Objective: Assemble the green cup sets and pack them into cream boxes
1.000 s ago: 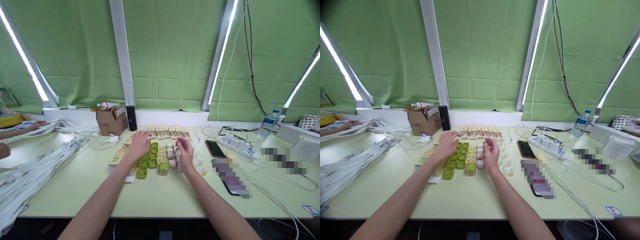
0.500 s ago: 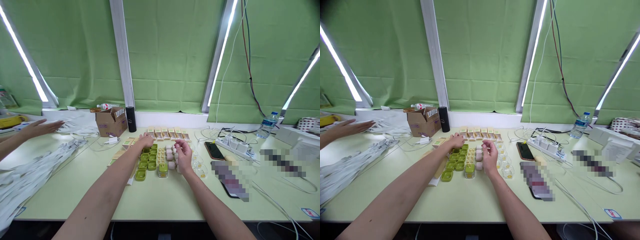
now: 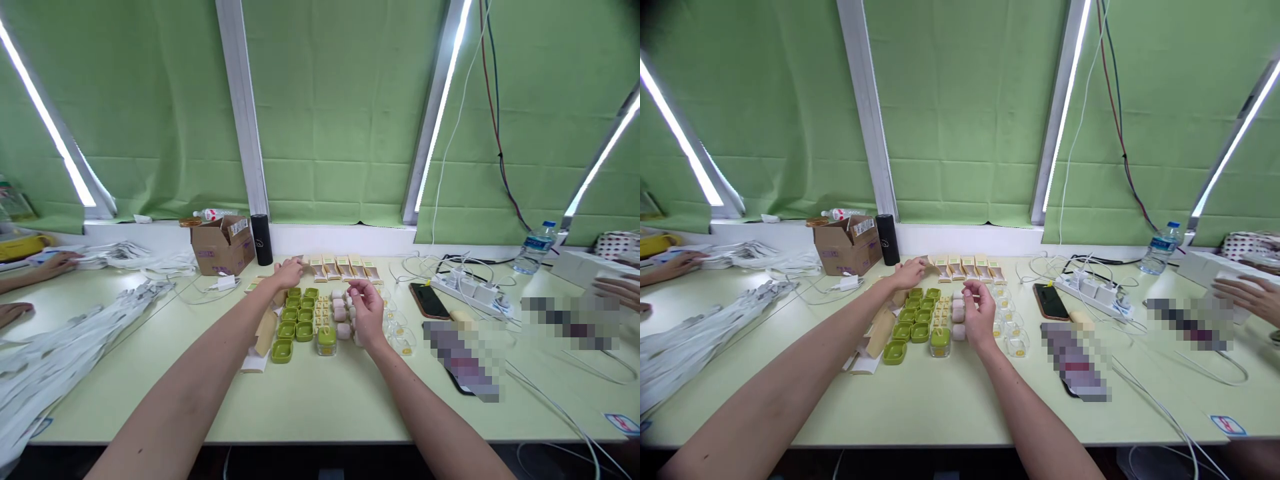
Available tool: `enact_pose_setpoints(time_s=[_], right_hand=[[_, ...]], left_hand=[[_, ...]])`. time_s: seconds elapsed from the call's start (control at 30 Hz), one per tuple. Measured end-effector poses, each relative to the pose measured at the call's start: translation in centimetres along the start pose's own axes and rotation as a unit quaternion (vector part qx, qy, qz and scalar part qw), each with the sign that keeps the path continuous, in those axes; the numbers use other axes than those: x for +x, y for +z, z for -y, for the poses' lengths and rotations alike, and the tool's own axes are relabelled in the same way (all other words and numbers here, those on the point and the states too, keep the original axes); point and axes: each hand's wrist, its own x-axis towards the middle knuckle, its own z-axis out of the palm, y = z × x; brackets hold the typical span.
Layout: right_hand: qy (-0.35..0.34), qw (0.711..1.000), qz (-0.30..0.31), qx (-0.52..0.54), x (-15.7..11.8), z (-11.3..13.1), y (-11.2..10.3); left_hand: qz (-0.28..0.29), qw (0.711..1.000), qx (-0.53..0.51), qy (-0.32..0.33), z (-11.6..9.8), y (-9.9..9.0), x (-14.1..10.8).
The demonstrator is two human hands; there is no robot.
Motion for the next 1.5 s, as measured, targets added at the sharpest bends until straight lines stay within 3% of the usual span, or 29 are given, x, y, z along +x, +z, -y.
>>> enact_pose_setpoints(time_s=[0.17, 0.33, 0.53, 0.67, 0.8, 1.17, 1.3, 1.5], right_hand=[[-0.001, 1.0, 0.006, 0.001, 0.0, -0.2, 0.1], [0.003, 1.0, 0.018, 0.012, -0.1, -0.1, 0.2], [0.028, 0.999, 0.035, 0.024, -0.1, 0.1, 0.4], [0.043, 0.995, 0.062, 0.06, 0.0, 0.6, 0.8], [0.069, 0.986, 0.082, 0.126, 0.2, 0.8, 1.1], [0.14, 0.969, 0.061, 0.193, 1.0, 1.5, 0.9], [0.125, 0.971, 0.052, 0.195, 0.8, 2.3, 0.7], [0.059, 0.985, 0.087, 0.138, 0.2, 2.6, 0.8]], left_hand=[[-0.067, 0.996, -0.059, 0.011, 0.1, -2.5, -0.6], [-0.153, 0.983, -0.098, 0.025, -2.1, -3.6, -3.7], [-0.262, 0.946, -0.104, 0.158, -6.7, -3.3, -9.8], [-0.255, 0.94, -0.086, 0.21, -8.8, -1.8, -12.9], [-0.234, 0.935, -0.051, 0.261, -9.4, -0.2, -14.5], [-0.239, 0.899, -0.005, 0.367, -10.0, 1.6, -15.2], [-0.245, 0.909, -0.058, 0.333, -10.2, 1.5, -15.5], [-0.288, 0.908, -0.245, 0.18, -11.1, 0.5, -14.7]])
